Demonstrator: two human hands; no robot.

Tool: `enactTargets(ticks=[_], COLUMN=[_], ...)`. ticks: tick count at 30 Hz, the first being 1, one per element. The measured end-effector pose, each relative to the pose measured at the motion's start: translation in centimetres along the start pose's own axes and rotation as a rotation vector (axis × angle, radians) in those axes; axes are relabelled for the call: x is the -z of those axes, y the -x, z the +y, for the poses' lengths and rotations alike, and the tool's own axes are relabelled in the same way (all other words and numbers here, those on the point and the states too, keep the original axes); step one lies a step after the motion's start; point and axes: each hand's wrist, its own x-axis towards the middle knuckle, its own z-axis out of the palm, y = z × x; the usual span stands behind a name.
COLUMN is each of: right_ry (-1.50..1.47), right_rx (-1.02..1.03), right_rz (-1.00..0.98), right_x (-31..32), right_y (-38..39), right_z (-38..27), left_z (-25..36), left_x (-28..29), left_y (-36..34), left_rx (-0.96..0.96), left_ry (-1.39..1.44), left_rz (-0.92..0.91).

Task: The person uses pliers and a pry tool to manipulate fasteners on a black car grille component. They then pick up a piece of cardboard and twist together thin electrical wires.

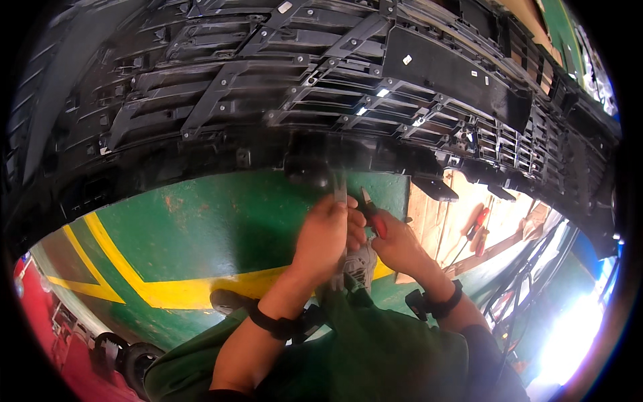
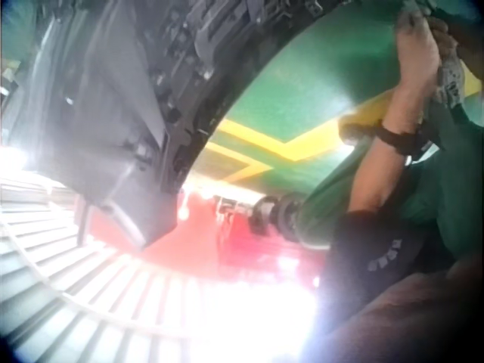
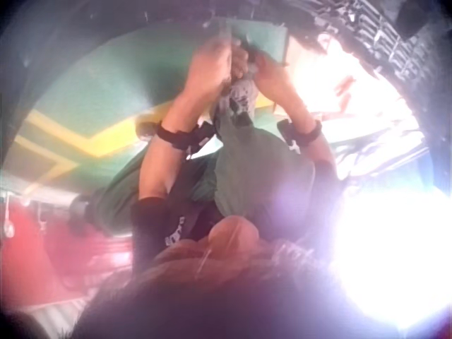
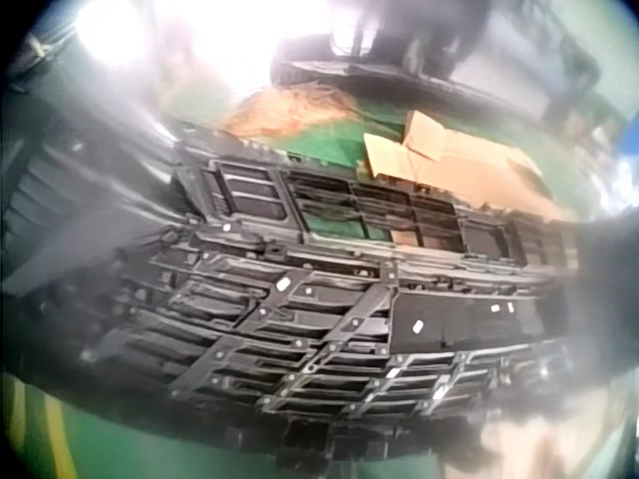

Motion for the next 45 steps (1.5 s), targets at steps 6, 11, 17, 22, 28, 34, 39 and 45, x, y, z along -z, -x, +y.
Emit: enactTargets(ticks=[6, 11, 17, 22, 28, 34, 39, 45], right_ry=[0.343, -0.348, -0.758, -0.747, -0.987, -0.914, -0.837, -0.821], right_rx=[0.426, 0.101, -0.191, -0.198, -0.397, -0.44, -0.464, -0.46], right_rz=[0.454, 0.136, -0.152, -0.188, -0.177, -0.146, -0.074, -0.123], right_x=[0.0, 0.4, 1.9, 2.9, 3.9, 4.8, 4.5, 5.0], right_y=[1.4, 3.3, 4.3, 4.2, 3.6, 3.4, 3.8, 3.8], right_z=[-0.9, -2.5, -3.9, -5.7, -8.0, -9.5, -10.3, -9.8], left_z=[-0.4, -0.4, -0.2, -0.3, 0.4, 0.1, -0.7, -1.2], left_x=[-1.5, -2.5, -3.9, -4.4, -4.2, -3.3, -2.4, -2.6], left_y=[0.0, 0.0, 0.1, 0.0, -0.5, -0.6, -1.0, -1.3], left_rx=[-0.033, -0.049, -0.043, -0.11, -0.115, -0.173, -0.204, -0.211], left_ry=[0.167, 0.244, 0.191, 0.237, 0.144, 0.02, 0.017, 0.046], left_rz=[-0.041, -0.009, 0.072, 0.052, -0.001, -0.036, -0.094, -0.13])
